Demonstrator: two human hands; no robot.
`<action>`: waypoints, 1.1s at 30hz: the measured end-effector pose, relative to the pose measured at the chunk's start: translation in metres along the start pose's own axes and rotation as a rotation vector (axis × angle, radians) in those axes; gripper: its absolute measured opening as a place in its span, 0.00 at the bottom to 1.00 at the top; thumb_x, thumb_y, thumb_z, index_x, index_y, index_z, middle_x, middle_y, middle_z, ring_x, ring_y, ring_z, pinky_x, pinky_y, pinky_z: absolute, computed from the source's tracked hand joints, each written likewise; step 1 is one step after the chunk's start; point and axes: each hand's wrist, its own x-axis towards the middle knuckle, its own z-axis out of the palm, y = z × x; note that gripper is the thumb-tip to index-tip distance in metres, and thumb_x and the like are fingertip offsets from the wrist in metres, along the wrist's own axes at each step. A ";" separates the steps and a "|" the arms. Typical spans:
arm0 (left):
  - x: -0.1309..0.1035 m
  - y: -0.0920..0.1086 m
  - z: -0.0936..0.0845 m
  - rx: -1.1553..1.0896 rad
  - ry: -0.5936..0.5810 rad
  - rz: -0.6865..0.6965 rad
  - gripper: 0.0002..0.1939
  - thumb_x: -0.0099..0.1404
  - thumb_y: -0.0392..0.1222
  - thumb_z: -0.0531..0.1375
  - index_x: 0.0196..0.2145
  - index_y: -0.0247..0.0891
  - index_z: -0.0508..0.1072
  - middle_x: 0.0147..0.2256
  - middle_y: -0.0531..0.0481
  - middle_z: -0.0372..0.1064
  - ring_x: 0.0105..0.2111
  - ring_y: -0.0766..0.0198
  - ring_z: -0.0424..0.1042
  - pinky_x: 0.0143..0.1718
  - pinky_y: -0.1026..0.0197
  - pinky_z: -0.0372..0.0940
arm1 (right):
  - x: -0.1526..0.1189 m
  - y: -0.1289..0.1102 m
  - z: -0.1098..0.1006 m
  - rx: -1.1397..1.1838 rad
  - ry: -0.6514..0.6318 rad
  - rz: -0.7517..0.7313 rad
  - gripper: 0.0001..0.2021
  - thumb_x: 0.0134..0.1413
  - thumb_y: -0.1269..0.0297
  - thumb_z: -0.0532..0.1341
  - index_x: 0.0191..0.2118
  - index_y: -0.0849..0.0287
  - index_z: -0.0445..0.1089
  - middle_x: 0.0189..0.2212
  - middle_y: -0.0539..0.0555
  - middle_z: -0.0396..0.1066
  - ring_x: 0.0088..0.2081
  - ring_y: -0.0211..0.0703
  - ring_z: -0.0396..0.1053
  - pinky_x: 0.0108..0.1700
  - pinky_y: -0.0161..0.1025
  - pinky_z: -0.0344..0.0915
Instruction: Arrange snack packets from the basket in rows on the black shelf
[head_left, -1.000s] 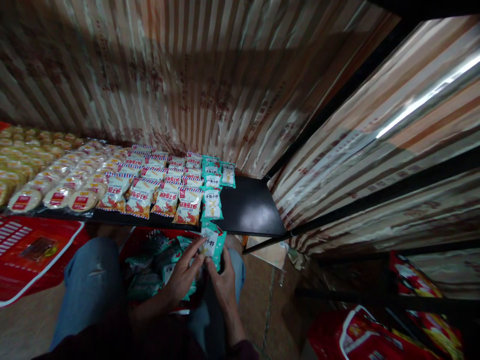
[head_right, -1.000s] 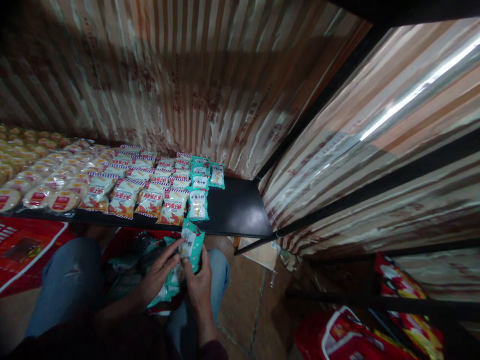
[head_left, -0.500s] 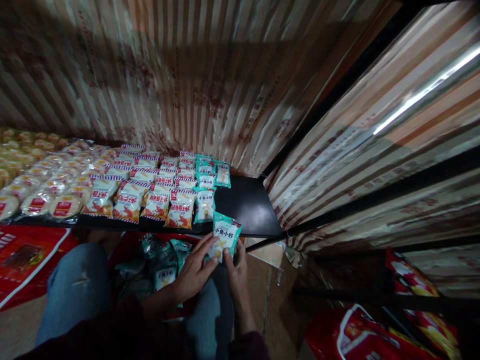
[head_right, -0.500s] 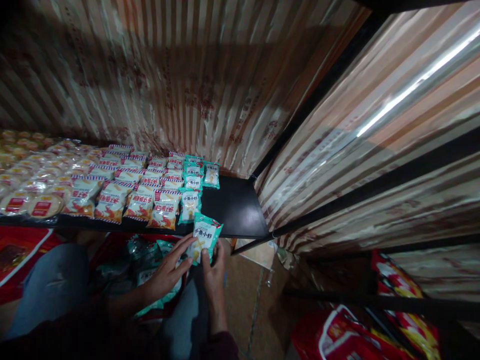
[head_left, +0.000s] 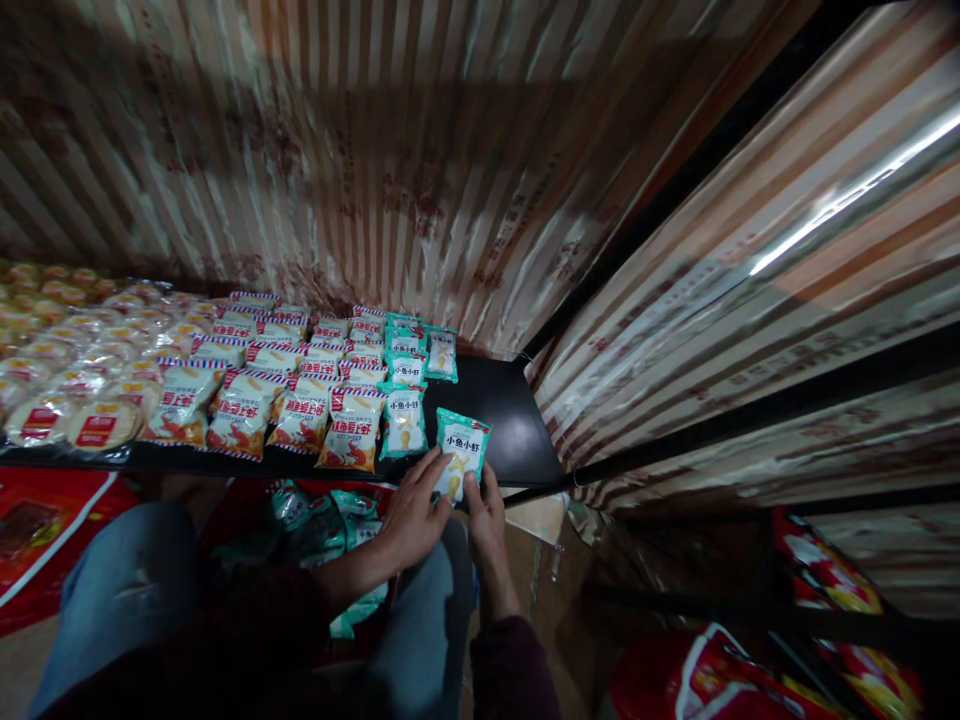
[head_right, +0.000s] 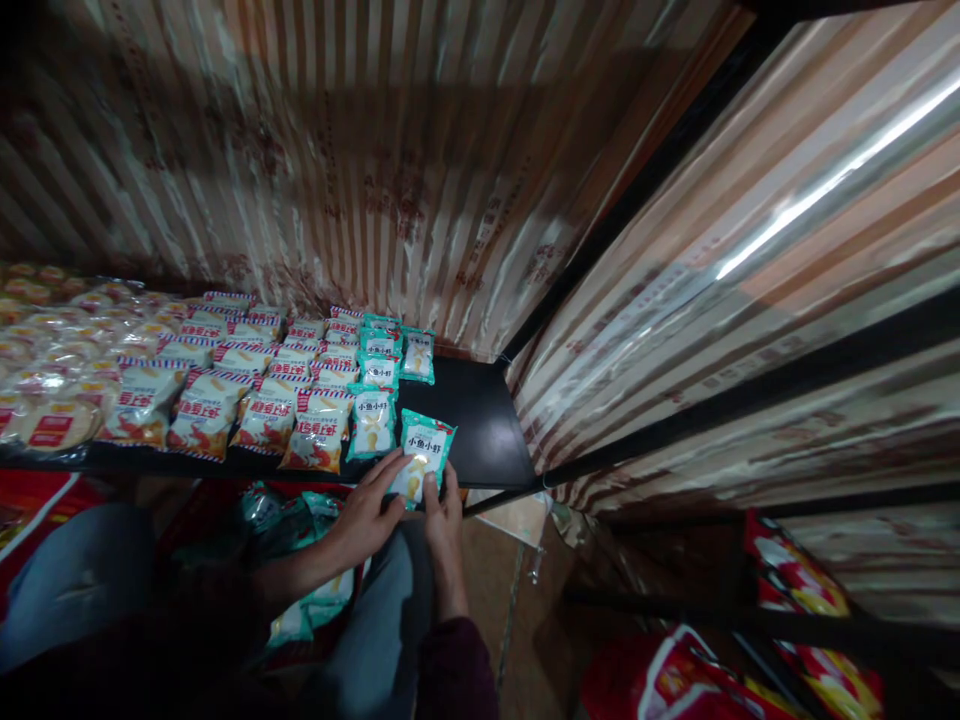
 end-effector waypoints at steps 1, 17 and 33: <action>0.005 0.000 0.002 0.019 -0.001 0.005 0.28 0.60 0.35 0.53 0.58 0.42 0.62 0.62 0.46 0.53 0.61 0.56 0.55 0.63 0.48 0.51 | 0.005 0.001 0.000 0.001 0.007 0.004 0.29 0.50 0.48 0.60 0.56 0.57 0.63 0.49 0.59 0.70 0.46 0.49 0.70 0.46 0.45 0.69; 0.036 -0.009 0.023 0.126 -0.012 -0.031 0.32 0.58 0.34 0.53 0.61 0.38 0.57 0.62 0.41 0.52 0.61 0.52 0.54 0.62 0.46 0.52 | 0.044 0.001 -0.004 0.003 -0.039 0.002 0.27 0.48 0.47 0.61 0.51 0.59 0.68 0.45 0.56 0.74 0.43 0.48 0.71 0.44 0.44 0.69; 0.073 -0.010 0.032 0.210 -0.040 -0.093 0.34 0.57 0.33 0.53 0.61 0.29 0.54 0.64 0.34 0.46 0.64 0.49 0.48 0.63 0.47 0.49 | 0.091 0.009 0.000 0.041 -0.086 -0.002 0.27 0.49 0.49 0.61 0.51 0.61 0.68 0.44 0.57 0.75 0.40 0.47 0.72 0.44 0.44 0.68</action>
